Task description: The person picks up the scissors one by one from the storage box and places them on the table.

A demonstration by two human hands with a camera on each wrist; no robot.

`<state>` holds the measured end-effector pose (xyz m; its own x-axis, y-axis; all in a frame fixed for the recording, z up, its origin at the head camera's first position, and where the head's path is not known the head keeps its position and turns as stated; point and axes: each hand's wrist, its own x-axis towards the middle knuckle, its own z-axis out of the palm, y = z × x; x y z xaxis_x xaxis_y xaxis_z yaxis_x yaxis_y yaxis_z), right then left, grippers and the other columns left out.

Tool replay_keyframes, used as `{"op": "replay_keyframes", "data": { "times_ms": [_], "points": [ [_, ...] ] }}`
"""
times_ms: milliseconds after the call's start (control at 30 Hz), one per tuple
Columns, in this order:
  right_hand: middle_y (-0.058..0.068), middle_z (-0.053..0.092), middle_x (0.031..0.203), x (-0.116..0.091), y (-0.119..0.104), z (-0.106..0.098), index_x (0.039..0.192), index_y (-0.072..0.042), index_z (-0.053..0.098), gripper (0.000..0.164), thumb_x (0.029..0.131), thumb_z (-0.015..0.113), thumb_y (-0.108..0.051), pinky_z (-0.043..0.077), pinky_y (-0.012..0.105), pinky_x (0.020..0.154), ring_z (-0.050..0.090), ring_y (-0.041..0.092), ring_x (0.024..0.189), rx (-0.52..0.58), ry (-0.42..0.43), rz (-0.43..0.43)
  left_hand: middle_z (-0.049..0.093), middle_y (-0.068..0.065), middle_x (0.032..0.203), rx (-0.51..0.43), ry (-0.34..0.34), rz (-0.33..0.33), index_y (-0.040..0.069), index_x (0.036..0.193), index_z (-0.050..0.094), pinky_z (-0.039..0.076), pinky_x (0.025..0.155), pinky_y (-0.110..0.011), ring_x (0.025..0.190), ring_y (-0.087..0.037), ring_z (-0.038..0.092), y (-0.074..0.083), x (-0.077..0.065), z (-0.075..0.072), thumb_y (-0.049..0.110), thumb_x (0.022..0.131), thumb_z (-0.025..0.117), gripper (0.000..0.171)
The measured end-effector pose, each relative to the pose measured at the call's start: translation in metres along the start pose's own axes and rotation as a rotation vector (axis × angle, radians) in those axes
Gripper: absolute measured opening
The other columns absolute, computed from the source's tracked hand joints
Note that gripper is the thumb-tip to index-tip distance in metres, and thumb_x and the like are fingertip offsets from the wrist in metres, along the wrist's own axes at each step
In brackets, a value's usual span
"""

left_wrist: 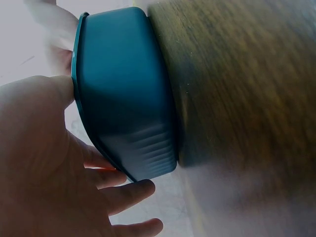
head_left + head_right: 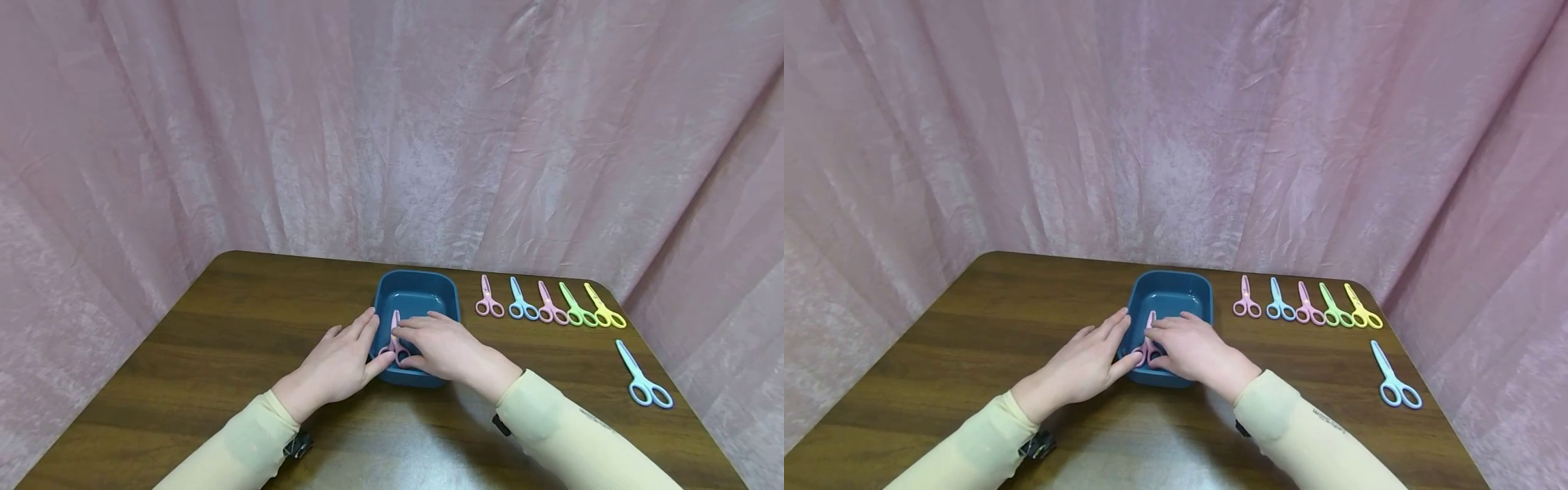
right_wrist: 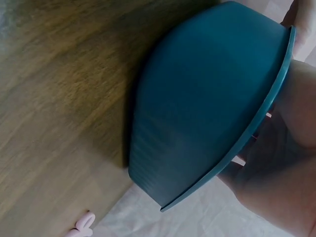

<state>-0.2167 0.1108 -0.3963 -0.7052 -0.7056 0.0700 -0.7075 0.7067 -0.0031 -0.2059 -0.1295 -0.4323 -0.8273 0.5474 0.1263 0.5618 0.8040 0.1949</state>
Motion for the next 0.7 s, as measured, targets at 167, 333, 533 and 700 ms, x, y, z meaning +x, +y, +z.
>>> {"op": "replay_keyframes", "data": {
  "times_ms": [167,333,533,700],
  "points": [
    [0.01,0.071,0.146,0.006,0.001,0.002,0.145,-0.009,0.073,0.055,0.099,0.087,-0.035,0.044,0.06,0.12,0.065,0.026,0.139,-0.003,-0.035,-0.012,0.033,-0.021,0.177,0.012,-0.004,0.004,-0.003,0.168,0.041,0.04,0.12,-0.068,0.16,-0.032,0.041,0.0,0.0,0.001,0.067,0.114,0.041,0.088],
    [0.011,0.07,0.149,0.008,0.001,0.003,0.146,-0.009,0.073,0.056,0.098,0.087,-0.036,0.042,0.061,0.121,0.063,0.029,0.141,0.026,-0.065,0.008,0.032,-0.02,0.177,0.02,-0.012,0.001,-0.002,0.168,0.04,0.04,0.121,-0.068,0.16,-0.032,0.041,0.0,0.0,0.0,0.068,0.114,0.039,0.089],
    [0.013,0.069,0.15,0.012,0.001,0.005,0.146,-0.008,0.072,0.056,0.099,0.086,-0.035,0.042,0.062,0.121,0.062,0.03,0.143,0.058,-0.084,-0.001,0.032,-0.02,0.178,0.007,-0.015,-0.002,-0.002,0.168,0.04,0.039,0.121,-0.068,0.16,-0.032,0.041,0.0,0.0,-0.001,0.067,0.114,0.04,0.088],
    [0.013,0.069,0.15,0.017,0.001,0.006,0.145,-0.008,0.073,0.055,0.099,0.086,-0.035,0.043,0.062,0.12,0.062,0.031,0.143,0.069,-0.094,-0.019,0.032,-0.02,0.178,-0.002,-0.017,-0.002,-0.002,0.168,0.041,0.039,0.121,-0.068,0.159,-0.032,0.042,0.001,-0.001,-0.002,0.066,0.115,0.04,0.086]
  ]
}}
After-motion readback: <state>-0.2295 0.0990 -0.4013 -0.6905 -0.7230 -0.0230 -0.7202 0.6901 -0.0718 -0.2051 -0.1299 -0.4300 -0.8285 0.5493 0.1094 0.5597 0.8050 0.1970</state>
